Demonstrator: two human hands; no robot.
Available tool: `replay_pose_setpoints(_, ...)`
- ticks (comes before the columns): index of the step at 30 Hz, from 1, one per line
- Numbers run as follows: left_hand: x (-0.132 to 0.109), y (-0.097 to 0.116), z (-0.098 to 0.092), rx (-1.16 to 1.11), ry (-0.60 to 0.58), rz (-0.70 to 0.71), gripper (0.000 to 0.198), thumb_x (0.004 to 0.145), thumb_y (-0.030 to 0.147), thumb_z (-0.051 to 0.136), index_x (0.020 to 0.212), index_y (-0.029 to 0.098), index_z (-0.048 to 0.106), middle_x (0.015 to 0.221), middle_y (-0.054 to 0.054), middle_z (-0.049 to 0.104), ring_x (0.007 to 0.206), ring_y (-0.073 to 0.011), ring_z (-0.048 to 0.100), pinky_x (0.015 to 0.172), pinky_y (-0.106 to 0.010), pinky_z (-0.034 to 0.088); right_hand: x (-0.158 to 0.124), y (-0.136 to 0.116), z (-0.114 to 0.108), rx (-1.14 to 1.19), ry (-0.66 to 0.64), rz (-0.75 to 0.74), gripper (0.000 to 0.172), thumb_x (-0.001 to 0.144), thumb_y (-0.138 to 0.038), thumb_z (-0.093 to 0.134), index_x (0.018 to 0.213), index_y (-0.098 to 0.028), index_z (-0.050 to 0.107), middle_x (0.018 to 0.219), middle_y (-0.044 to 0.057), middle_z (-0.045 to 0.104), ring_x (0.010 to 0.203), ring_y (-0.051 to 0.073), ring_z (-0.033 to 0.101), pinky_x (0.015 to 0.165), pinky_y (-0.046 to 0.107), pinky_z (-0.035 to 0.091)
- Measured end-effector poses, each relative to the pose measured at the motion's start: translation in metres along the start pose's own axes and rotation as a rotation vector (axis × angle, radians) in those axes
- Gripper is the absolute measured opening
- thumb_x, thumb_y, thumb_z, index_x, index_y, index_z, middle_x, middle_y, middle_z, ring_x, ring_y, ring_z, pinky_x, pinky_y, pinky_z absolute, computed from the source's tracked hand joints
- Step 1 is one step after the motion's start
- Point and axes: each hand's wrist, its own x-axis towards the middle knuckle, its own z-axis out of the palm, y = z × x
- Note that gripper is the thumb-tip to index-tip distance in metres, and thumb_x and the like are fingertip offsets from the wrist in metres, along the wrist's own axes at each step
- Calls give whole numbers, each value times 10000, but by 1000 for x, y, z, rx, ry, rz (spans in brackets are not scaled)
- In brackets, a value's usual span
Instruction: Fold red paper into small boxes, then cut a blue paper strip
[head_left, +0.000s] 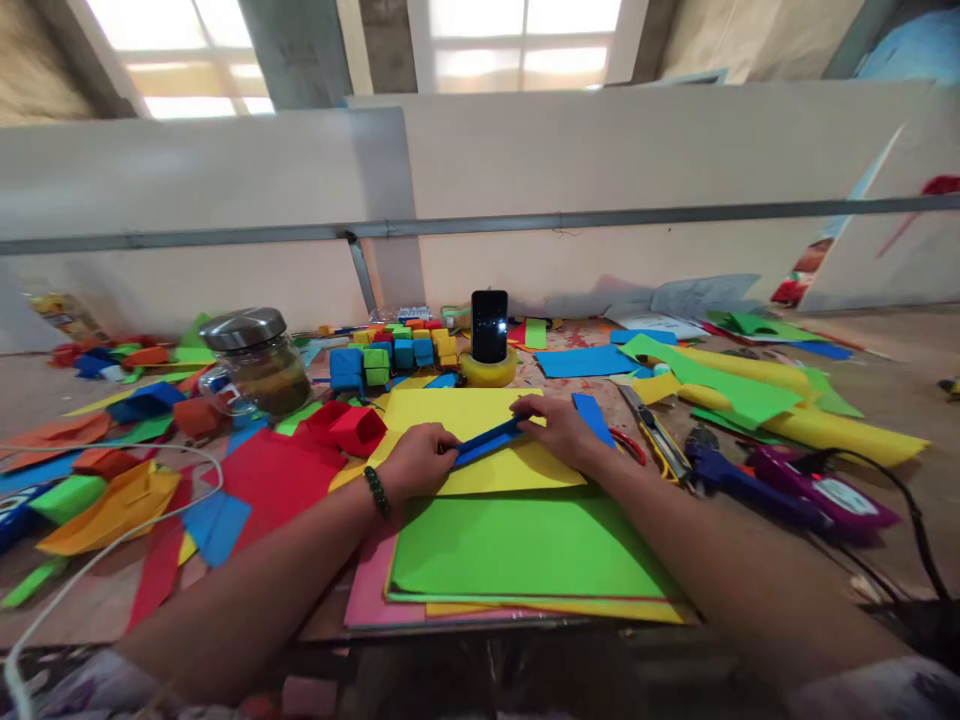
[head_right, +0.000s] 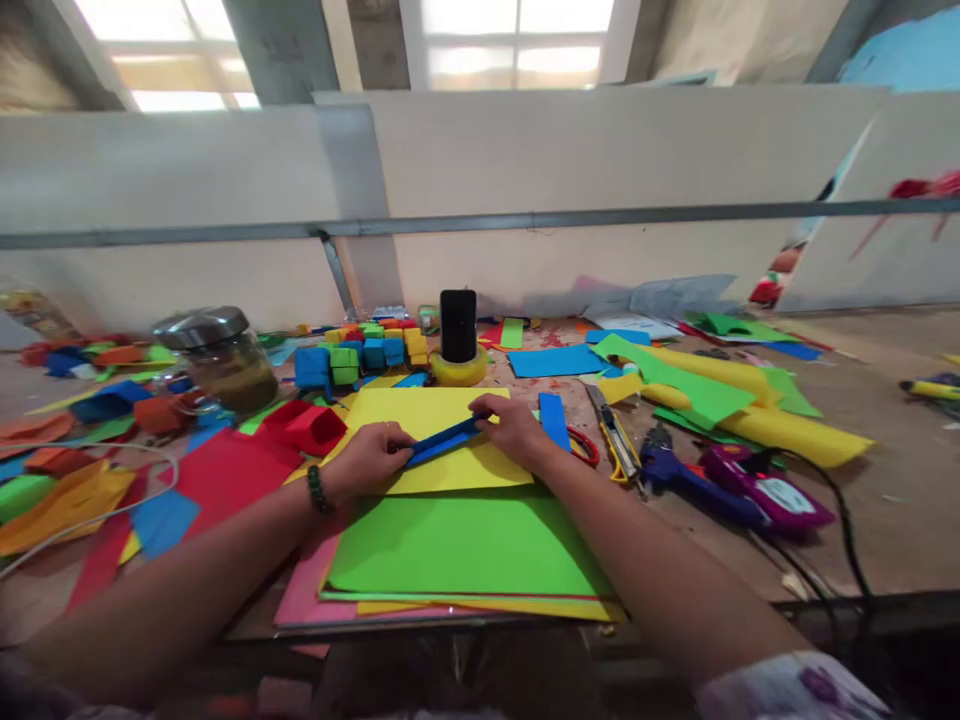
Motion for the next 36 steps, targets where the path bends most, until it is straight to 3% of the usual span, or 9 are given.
replay_pose_setpoints(5, -2, 4, 4, 72, 39, 18, 344, 743, 130, 496, 962, 102, 760, 841, -112, 683, 777, -209, 586, 739, -302, 429, -6, -9, -1, -169, 16, -43, 256, 751, -80, 640, 992, -152, 689, 972, 107, 701, 912, 230, 641, 874, 398, 497)
replay_pose_setpoints(10, -7, 1, 7, 168, 48, 33, 348, 780, 145, 465, 985, 126, 745, 850, -93, 664, 784, -192, 586, 736, -279, 419, -16, -38, -23, -226, 142, -180, 173, 877, -137, 536, 966, -180, 677, 901, 60, 705, 815, 166, 642, 762, 279, 498)
replay_pose_setpoints(13, -6, -3, 8, 182, 19, 25, 370, 785, 179, 462, 1039, 137, 730, 798, -69, 652, 734, -186, 577, 700, -275, 408, -25, -60, -39, -273, 202, -172, 176, 898, -165, 521, 960, -198, 683, 895, 43, 714, 828, 159, 642, 774, 260, 483)
replay_pose_setpoints(17, -5, -4, 7, 139, -24, 1, 374, 804, 247, 465, 1065, 133, 707, 758, -53, 642, 708, -187, 569, 664, -268, 396, -46, -71, -75, -369, 296, -27, 213, 918, -253, 501, 1002, -242, 697, 944, 56, 716, 859, 182, 640, 786, 285, 485)
replay_pose_setpoints(20, -5, -2, 6, 102, -53, -36, 374, 811, 258, 468, 1093, 134, 680, 703, -32, 620, 674, -183, 561, 612, -256, 365, -62, -58, -117, -370, 511, 165, 254, 898, -299, 508, 1030, -195, 698, 965, 85, 724, 811, 204, 649, 753, 312, 501)
replay_pose_setpoints(22, -4, -1, 5, 106, -52, -36, 356, 804, 223, 464, 1083, 138, 669, 676, -19, 600, 655, -176, 553, 597, -250, 344, -73, -47, -144, -477, 554, 325, 279, 888, -280, 502, 1058, -175, 696, 958, 92, 731, 813, 215, 655, 745, 318, 494)
replay_pose_setpoints(27, -3, -3, 8, 101, -51, -38, 367, 788, 156, 453, 1125, 145, 597, 650, 11, 560, 615, -160, 536, 565, -239, 306, -105, -32, -180, -857, 144, 708, 329, 880, -212, 462, 1109, -172, 695, 1048, 118, 728, 934, 248, 661, 765, 313, 459)
replay_pose_setpoints(32, -4, -4, 10, 84, -47, -23, 361, 783, 166, 450, 1121, 151, 574, 648, 17, 555, 615, -165, 539, 556, -242, 300, -134, -29, -167, -893, -86, 792, 398, 760, -135, 548, 1132, -176, 684, 1076, 111, 721, 951, 248, 666, 712, 280, 455)
replay_pose_setpoints(36, -5, -1, 6, 75, -59, -27, 362, 783, 192, 449, 1105, 151, 610, 636, 11, 571, 608, -170, 542, 556, -246, 310, -137, -23, -149, -966, -121, 842, 462, 729, -118, 579, 1187, -118, 635, 1150, 193, 660, 1026, 301, 641, 743, 318, 465)
